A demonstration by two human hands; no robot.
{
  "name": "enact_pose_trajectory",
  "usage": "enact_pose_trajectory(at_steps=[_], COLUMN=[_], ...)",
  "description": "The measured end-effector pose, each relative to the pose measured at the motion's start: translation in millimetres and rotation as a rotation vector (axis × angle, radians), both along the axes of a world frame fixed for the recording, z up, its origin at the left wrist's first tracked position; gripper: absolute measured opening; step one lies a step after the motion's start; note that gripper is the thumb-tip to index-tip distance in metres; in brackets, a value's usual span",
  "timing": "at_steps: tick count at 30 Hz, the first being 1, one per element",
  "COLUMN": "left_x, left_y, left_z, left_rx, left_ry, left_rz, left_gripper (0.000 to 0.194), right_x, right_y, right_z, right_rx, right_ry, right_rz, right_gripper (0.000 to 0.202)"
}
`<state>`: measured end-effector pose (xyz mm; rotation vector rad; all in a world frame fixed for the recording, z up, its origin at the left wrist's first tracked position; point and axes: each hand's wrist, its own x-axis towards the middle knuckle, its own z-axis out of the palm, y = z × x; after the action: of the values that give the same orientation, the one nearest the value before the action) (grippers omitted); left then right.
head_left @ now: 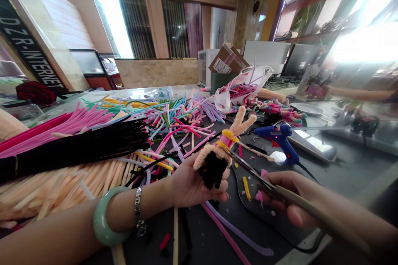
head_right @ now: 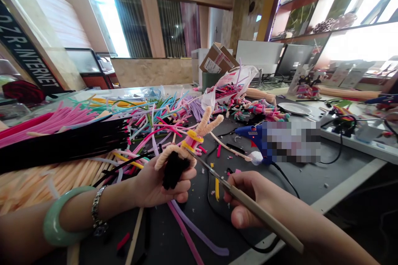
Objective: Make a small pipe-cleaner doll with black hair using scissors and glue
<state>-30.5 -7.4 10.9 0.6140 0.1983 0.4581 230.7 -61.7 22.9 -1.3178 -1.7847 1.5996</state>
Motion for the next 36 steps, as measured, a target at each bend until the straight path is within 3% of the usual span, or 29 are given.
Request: enact_pose_trajectory(at_steps=[11,17,25,33,36], left_x=[-1.0,-1.6,-3.1,-4.2,-4.1], left_y=[2.4,3.8,6.0,5.3,5.4], left_z=[-12.5,-15.5,-17.9,-17.2,-16.2], left_rx=[0.049,0.081,0.076,0.093,0.094], left_ry=[0.024,0.052,0.027,0.011,0.008], left_rz=[0.074,0.116,0.097,0.113,0.118], left_gripper=[0.041,0.043,0.043,0.039,0.037], right_x=[-9.6,-8.9,-1.7,2.9,1.8], right_y=[4.2,2.8,1.9,-9.3,-6.9], right_z=[4.8,4.1,0.9,-1.5,-5.2], right_rx=[-0.019,-0.084,-0.110,-0.225,-0.206], right_ry=[-0.120,-0.129,-0.026,0.240,0.208], right_rz=[-0.068,-0.098,-0.031,0.066,0.040], right_gripper=[0.052,0.054,0.060,0.063,0.064])
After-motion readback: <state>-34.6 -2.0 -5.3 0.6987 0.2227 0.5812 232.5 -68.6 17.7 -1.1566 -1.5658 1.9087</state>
